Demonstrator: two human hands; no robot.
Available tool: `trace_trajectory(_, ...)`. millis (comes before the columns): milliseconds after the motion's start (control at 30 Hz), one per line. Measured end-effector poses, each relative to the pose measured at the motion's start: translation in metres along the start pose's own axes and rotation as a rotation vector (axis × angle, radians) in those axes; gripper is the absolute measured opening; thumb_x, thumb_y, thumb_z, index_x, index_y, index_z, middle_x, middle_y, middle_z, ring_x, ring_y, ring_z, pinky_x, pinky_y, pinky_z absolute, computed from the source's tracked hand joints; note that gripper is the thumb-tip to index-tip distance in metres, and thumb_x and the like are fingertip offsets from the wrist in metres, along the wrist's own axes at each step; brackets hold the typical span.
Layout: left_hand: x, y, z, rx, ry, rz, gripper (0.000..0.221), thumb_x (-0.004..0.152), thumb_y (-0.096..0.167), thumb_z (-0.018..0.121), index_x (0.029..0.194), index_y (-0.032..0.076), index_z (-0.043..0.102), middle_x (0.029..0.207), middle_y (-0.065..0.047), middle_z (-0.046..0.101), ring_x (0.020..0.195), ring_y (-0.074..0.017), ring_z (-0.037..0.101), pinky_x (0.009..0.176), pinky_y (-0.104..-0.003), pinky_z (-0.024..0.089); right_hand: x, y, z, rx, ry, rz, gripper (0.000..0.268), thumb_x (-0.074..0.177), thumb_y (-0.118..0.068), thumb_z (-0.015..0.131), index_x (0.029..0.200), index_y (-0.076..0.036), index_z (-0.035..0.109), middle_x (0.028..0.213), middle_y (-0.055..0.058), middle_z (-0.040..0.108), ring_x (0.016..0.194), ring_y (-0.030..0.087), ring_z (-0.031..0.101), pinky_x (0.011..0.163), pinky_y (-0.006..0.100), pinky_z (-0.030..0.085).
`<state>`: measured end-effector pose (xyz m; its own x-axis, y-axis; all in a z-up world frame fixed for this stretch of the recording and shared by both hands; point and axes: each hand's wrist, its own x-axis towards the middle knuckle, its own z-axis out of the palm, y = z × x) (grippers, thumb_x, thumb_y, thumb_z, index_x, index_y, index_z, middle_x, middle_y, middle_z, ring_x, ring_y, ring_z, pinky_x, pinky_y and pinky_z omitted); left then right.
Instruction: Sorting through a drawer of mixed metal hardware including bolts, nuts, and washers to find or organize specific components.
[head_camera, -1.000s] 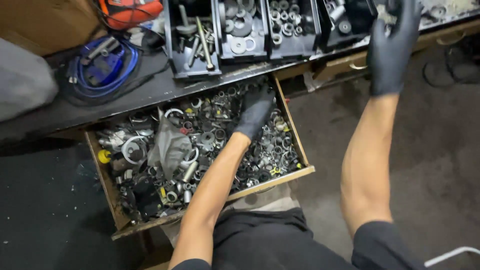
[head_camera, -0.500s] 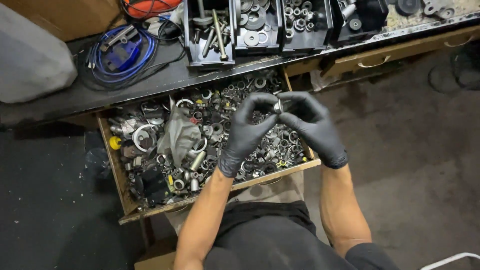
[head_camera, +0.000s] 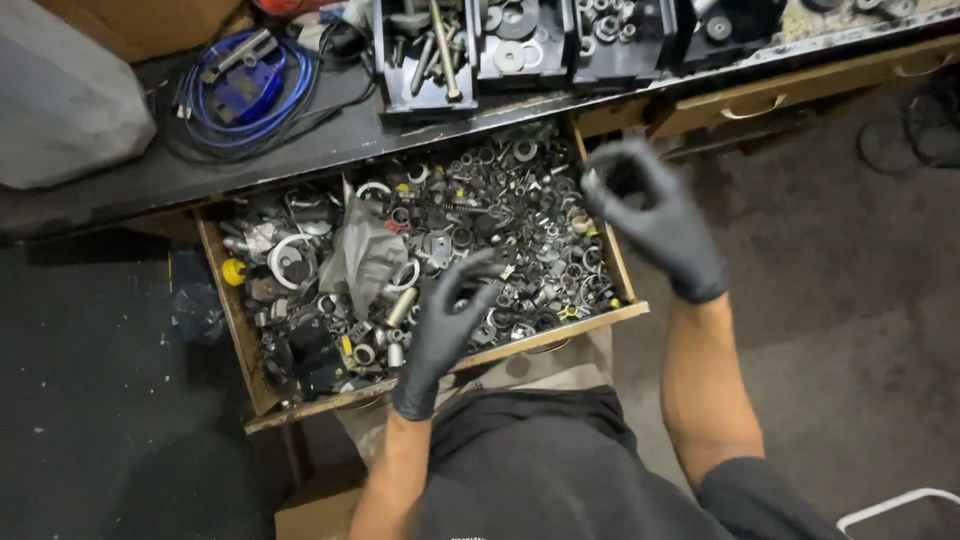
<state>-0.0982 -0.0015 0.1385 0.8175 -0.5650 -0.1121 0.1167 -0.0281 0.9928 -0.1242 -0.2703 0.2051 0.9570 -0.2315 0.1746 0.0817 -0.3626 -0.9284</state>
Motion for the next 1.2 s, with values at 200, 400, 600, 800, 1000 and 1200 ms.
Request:
trace_trajectory(200,-0.012,0.008,0.015,0.127,-0.201,-0.087,0.041,0.098,0.03,0.061,0.137,0.018,0.06,0.128,-0.004,0.073,0.12,-0.021,0.069,0.103,-0.038,0.056,0.073,0.007,-0.031,-0.328,0.115,-0.229,0.014,0.111,-0.001,0.061,0.124,-0.007,0.056,0.112,0.009,0.061,0.104,0.021,0.057,0.096,0.032,0.044)
trace_trajectory(400,-0.003,-0.018,0.011,0.27,-0.251,-0.143,0.051,0.094,0.041,0.062,0.141,0.021,0.057,0.14,-0.008,0.066,0.121,-0.0242,0.068,0.104,-0.043,0.056,0.064,0.012,-0.061,-0.787,0.334,-0.425,0.046,0.106,0.008,0.073,0.146,0.005,0.051,0.138,0.03,0.064,0.122,0.048,0.063,0.1,0.048,0.046)
trace_trajectory(600,0.003,-0.02,0.018,0.351,-0.254,-0.056,0.056,0.094,0.042,0.065,0.145,0.023,0.055,0.143,-0.008,0.065,0.125,-0.0267,0.066,0.103,-0.04,0.054,0.016,0.03,-0.039,-0.601,0.202,-0.176,0.03,0.107,-0.002,0.061,0.137,-0.002,0.061,0.127,0.02,0.069,0.113,0.035,0.064,0.096,0.04,0.044)
trace_trajectory(800,0.01,0.007,0.031,0.37,-0.275,-0.024,0.055,0.098,0.036,0.068,0.148,0.017,0.056,0.122,-0.018,0.074,0.121,-0.0418,0.065,0.103,-0.053,0.049,0.003,0.029,0.002,-0.409,0.237,0.075,0.022,0.105,-0.027,0.073,0.126,-0.021,0.072,0.107,0.012,0.076,0.106,0.036,0.07,0.092,0.049,0.054)
trace_trajectory(1000,0.027,-0.047,0.03,0.44,-0.25,-0.051,0.056,0.093,0.035,0.077,0.146,0.027,0.06,0.124,-0.015,0.072,0.112,-0.0366,0.069,0.096,-0.044,0.055,-0.019,0.054,0.035,-0.254,0.289,0.133,0.012,0.101,-0.039,0.073,0.102,-0.028,0.078,0.081,0.008,0.075,0.085,0.031,0.075,0.082,0.041,0.057)
trace_trajectory(1200,0.044,-0.101,0.016,0.608,-0.013,0.041,0.011,0.094,0.027,0.076,0.102,0.021,0.071,0.089,-0.006,0.078,0.09,-0.0281,0.076,0.078,-0.04,0.06,-0.04,0.084,0.043,-0.385,0.289,0.018,0.018,0.105,-0.031,0.07,0.097,-0.016,0.072,0.081,0.018,0.071,0.086,0.044,0.07,0.075,0.052,0.055)
